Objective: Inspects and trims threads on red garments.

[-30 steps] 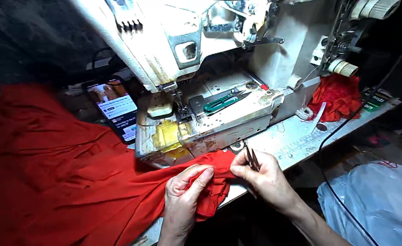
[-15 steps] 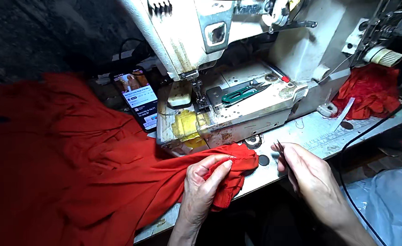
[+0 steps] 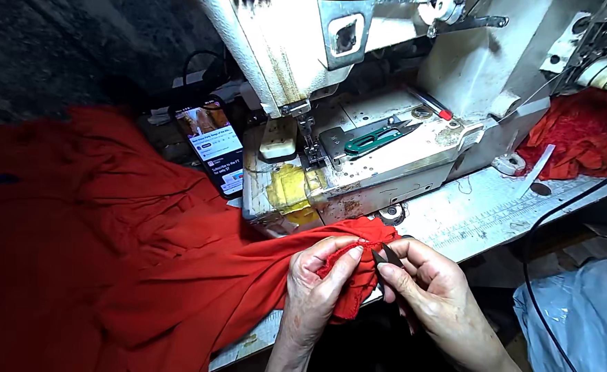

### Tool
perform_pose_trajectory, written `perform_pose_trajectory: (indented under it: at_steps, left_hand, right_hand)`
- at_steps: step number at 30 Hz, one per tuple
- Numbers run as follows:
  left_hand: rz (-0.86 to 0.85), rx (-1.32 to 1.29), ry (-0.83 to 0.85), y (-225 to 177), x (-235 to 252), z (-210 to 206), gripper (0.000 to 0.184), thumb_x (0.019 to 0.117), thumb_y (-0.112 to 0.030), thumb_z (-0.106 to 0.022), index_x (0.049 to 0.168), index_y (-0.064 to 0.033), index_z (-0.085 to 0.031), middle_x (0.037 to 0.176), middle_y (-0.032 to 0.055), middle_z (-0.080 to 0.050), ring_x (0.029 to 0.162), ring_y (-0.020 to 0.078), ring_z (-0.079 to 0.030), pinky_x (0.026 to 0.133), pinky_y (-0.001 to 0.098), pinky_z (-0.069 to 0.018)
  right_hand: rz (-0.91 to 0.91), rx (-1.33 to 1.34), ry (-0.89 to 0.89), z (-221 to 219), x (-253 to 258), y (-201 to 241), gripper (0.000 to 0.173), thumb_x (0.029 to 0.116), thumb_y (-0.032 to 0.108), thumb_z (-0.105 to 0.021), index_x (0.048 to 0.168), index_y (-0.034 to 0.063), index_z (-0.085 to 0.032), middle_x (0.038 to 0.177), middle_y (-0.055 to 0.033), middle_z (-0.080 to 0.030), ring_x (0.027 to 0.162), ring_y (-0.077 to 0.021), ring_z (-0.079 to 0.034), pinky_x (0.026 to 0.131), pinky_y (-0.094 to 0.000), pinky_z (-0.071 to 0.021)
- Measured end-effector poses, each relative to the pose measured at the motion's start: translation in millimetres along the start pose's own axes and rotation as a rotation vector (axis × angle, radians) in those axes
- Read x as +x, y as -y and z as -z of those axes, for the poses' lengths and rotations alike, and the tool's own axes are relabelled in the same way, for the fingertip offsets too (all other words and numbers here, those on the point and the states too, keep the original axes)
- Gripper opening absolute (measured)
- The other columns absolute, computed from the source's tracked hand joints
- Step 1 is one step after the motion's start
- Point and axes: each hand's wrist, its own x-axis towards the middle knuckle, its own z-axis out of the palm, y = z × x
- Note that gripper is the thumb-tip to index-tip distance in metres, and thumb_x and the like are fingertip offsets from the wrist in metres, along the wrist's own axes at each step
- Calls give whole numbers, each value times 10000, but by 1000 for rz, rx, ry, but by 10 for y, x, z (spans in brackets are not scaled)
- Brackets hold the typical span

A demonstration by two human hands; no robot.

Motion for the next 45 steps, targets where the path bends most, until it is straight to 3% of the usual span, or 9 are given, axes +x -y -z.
perform_pose_trajectory:
  at_steps: [13, 20, 27, 29, 32, 34, 38, 42, 45]
  left_hand:
    - [-14, -4, -2, -11, 2, 3, 136, 921, -142, -671, 923, -106, -802, 793, 10, -735, 686, 68, -681, 633, 213, -575]
    - [-5, -53, -26, -22, -6, -10, 134, 915, -145, -669, 892, -101, -794, 766, 14, -726, 695, 65, -683, 648, 210, -574]
    - [-65, -49, 10, 15, -19, 21, 125, 892, -167, -709, 940, -94, -799, 828, 15, -749, 750, 78, -708, 694, 228, -596]
    - [-46, -57, 2, 6, -19, 14, 121, 872, -152, -719, 943, -91, -796, 831, 19, -749, 750, 82, -712, 695, 232, -602]
    - [-4, -37, -44, -13, -2, -8, 108, 861, -127, -699, 893, -113, -801, 801, 11, -741, 743, 71, -696, 676, 222, -577]
    - [-1, -7, -70, -19, -5, -20, 107, 851, -129, -701, 888, -125, -801, 795, -4, -736, 738, 58, -691, 666, 205, -568]
    - [-12, -13, -89, -17, 6, -18, 102, 861, -142, -706, 866, -114, -805, 758, 5, -731, 694, 63, -683, 639, 211, -566]
    - [-27, -3, -88, 7, 21, -15, 190, 917, -164, -632, 818, -133, -791, 723, -14, -705, 663, 44, -649, 609, 202, -530]
    - [-13, -40, -72, 6, 18, -13, 287, 985, -201, -584, 757, -130, -742, 647, -12, -636, 592, 49, -606, 553, 199, -508]
  right_hand:
    - [102, -91, -91, -106, 24, -75, 87, 998, 133, -611, 1004, 81, -681, 667, 17, -623, 496, -32, -533, 438, -154, -424]
    - [28, 206, -71, -172, 20, -46, 47, 999, 63, -599, 1009, 39, -638, 635, 1, -613, 450, -1, -507, 386, -133, -400]
    - [173, -201, -153, -162, 88, -75, 109, 994, 191, -632, 973, 102, -691, 695, 27, -659, 544, -44, -603, 458, -173, -486]
    - [98, -73, -79, -118, 116, -28, 100, 988, 180, -642, 953, 102, -695, 670, 18, -651, 538, -38, -598, 471, -165, -486]
    - [-173, 712, 208, -3, 150, 49, 145, 1015, 170, -600, 916, 80, -657, 618, 17, -567, 491, -8, -545, 445, -144, -445]
    - [-215, 956, 218, 29, 154, 43, 200, 1029, 226, -584, 904, 81, -640, 635, -3, -564, 501, -51, -572, 463, -184, -478]
    - [-116, 591, -99, 40, 119, 121, 119, 1021, 125, -575, 1030, 24, -638, 689, -118, -618, 467, -86, -575, 423, -202, -508]
    - [164, 109, -205, 109, 102, 86, 249, 820, 100, -798, 1045, 130, -697, 614, 34, -533, 439, 8, -429, 394, -132, -375]
    - [394, -163, -91, 20, 154, 64, 211, 872, 107, -762, 1076, 79, -714, 703, 71, -609, 559, 40, -496, 510, -107, -429]
